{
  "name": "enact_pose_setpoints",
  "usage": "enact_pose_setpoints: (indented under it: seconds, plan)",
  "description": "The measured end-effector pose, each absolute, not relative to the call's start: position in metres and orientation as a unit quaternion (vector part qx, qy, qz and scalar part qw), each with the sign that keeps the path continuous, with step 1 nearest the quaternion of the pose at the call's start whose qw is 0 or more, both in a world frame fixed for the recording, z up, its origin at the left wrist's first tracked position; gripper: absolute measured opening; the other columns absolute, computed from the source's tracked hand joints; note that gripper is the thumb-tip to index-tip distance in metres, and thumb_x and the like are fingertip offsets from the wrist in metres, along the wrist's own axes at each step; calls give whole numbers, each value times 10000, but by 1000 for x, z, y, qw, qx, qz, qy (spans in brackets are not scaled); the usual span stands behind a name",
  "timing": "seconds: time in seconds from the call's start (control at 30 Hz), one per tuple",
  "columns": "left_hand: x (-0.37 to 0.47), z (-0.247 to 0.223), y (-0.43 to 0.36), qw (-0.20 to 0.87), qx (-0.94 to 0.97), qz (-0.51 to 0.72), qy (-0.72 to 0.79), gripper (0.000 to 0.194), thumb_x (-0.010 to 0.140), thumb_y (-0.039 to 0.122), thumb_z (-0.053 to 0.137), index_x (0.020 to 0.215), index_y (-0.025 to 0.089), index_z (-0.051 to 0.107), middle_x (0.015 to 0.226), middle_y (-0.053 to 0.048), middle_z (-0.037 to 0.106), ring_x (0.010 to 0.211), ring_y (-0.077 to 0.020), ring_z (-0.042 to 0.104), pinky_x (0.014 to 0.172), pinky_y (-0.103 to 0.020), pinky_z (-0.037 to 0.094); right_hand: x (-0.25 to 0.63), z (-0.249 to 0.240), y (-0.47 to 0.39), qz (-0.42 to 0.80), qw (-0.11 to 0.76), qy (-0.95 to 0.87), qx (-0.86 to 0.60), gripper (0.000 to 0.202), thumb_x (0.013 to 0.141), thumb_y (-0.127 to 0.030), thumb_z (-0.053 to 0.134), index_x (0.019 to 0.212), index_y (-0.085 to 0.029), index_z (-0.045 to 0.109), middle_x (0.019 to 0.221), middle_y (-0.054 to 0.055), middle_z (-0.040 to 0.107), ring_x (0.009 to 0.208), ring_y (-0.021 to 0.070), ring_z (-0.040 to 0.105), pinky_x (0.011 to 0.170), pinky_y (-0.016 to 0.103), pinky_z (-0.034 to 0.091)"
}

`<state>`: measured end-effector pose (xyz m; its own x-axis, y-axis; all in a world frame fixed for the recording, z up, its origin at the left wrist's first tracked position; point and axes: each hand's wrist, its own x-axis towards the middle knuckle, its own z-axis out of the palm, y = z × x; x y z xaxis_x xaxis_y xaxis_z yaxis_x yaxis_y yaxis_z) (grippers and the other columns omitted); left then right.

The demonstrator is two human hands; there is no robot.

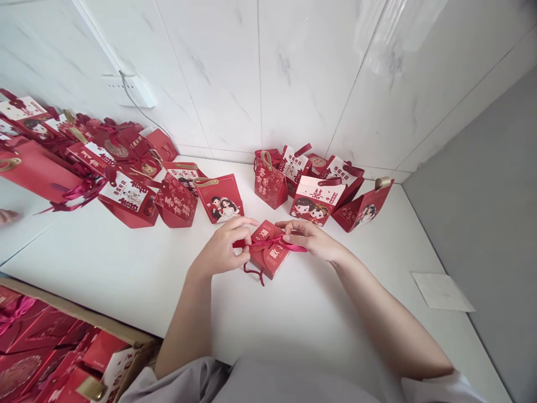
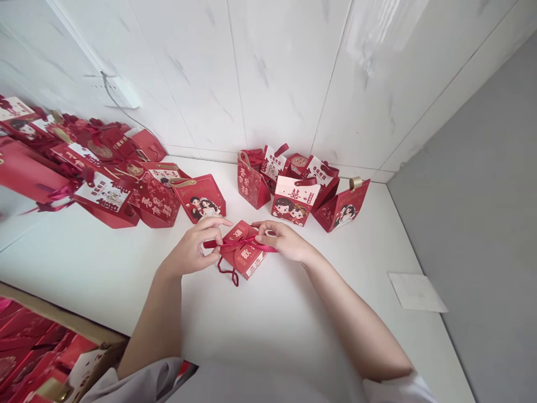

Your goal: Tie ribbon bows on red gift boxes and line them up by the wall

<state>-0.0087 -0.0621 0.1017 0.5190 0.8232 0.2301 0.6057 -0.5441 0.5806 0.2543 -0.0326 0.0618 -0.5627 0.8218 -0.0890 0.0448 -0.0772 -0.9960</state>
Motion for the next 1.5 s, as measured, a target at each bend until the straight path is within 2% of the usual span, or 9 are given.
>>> enact_pose_setpoints:
  seconds: [0.17,0.33,0.43,0.6,0.73,0.9,1.0,1.2,1.5]
  plan:
    - [-14,100,-60,293,792,240,478,337,791,158,534,1119,233,552,1197,-50,609,1020,-193,605,792,-306,530,255,62,-32,645,327,-608,-328,219,864,-403,669,916,-205,592,1288,88,582,1174,240,570,978,417,457]
    - [-19,99,-57,322,772,288,466,151,869,216,525,924,207,665,931,-36,684,851,-173,637,745,-290,525,256,64,-32,628,321,-636,-314,273,881,-413,649,1072,-222,608,1146,57,623,1040,206,617,918,378,500]
    - [-18,106,-61,382,796,295,365,166,880,227,575,967,227,717,953,-63,701,876,-180,657,783,-302,528,256,67,-33,614,318,-655,-304,303,878,-412,649,1118,-229,619,1155,57,629,1050,218,618,928,397,509]
    - [-22,115,-65,532,803,169,210,244,889,263,586,1108,251,691,938,-90,733,803,-190,668,747,-317,531,254,71,-35,551,342,-699,-301,275,881,-373,644,1131,-258,641,1202,48,631,1149,236,581,1019,434,459]
    - [-27,109,-62,438,772,298,351,166,899,343,574,981,223,655,876,-59,671,786,-175,613,723,-312,497,252,73,-37,532,355,-717,-277,200,905,-350,613,1077,-256,652,1207,45,627,1137,223,590,1017,411,455]
    - [-13,101,-58,320,820,255,400,285,771,309,736,1002,224,593,1145,-68,616,1114,-222,556,946,-365,464,248,69,-38,493,351,-737,-302,268,905,-355,611,1157,-264,624,1209,49,630,1128,223,587,999,400,445]
    - [-6,98,-57,297,829,248,404,131,820,263,678,925,222,613,1208,-64,587,1201,-229,521,1034,-398,425,247,69,-38,473,352,-744,-314,154,904,-373,613,973,-241,654,1176,52,645,1088,225,598,973,395,443]
    - [-4,91,-53,273,818,292,413,113,898,287,585,938,222,668,1180,-79,591,1148,-220,559,1013,-399,453,250,76,-39,489,346,-726,-338,242,903,-427,607,781,-220,627,1259,64,606,1133,243,579,1002,420,405]
    - [6,85,-54,253,816,331,400,138,882,304,610,794,199,625,1165,-74,613,1070,-213,589,997,-416,458,255,78,-39,451,322,-763,-333,172,899,-409,626,869,-258,701,1411,58,496,1339,264,439,1117,459,294]
